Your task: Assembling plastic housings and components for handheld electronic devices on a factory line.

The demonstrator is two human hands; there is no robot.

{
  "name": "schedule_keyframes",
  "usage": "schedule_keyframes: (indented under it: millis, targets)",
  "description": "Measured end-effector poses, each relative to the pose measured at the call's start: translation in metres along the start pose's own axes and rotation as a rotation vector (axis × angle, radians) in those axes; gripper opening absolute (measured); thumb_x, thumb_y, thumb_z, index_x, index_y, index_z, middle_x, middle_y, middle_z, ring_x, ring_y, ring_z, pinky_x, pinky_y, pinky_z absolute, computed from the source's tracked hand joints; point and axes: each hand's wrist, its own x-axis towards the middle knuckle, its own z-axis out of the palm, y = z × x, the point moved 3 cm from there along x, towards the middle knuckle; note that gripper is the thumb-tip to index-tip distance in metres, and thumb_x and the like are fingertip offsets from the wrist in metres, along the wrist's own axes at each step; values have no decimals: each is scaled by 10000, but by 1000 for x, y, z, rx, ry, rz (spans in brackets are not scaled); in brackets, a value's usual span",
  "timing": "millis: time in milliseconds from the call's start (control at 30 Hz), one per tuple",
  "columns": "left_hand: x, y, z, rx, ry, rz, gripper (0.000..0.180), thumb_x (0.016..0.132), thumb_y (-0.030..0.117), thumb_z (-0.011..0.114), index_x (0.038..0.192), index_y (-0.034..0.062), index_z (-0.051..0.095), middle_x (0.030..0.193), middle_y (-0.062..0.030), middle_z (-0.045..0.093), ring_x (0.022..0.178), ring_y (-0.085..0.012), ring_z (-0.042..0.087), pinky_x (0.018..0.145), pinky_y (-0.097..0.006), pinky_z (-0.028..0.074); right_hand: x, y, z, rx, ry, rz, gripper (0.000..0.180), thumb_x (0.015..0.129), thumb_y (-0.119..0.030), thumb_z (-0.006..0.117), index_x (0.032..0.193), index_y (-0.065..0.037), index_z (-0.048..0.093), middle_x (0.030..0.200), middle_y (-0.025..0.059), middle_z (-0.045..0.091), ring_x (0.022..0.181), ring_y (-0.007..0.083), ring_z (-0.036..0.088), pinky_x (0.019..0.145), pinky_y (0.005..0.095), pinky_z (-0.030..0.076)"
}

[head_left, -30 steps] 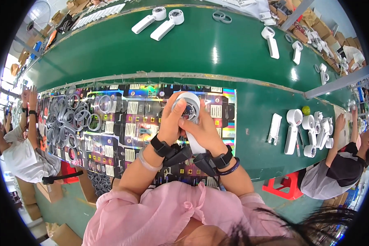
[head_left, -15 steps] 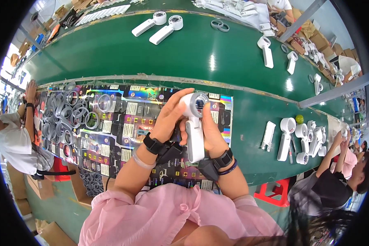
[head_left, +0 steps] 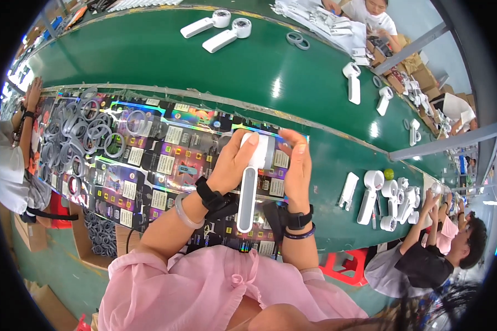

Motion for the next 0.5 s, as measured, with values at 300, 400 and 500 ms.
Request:
schedule_keyframes:
  millis: [300, 400, 500]
  targets:
    - [-7, -24, 26, -413, -300, -215, 365, 994, 344, 373, 1104, 26, 514, 954, -58, 557, 849, -113, 543, 743, -258, 442, 5, -10, 12, -82, -152, -81, 625, 1012, -478, 247, 1201, 4, 597, 1290, 190, 550, 1260, 276, 464, 1087, 400, 298]
    - [-15, -31, 37, -436, -217, -156, 362, 995, 341, 361, 1087, 31, 522, 920, -41, 559, 817, -108, 545, 728, -249, 443, 10, -36, 7, -195, -249, -330, 628, 1011, -467, 250, 1168, 18, 617, 1303, 202, 544, 1283, 289, 443, 1102, 404, 274]
    - [-19, -26, 32, -406, -317, -95, 374, 996, 344, 373, 1131, 36, 537, 951, -33, 589, 821, -100, 563, 716, -256, 466, 8, -41, 3, -120, -484, -154, 593, 1026, -400, 237, 1124, 26, 636, 1248, 186, 587, 1218, 305, 505, 1067, 386, 326]
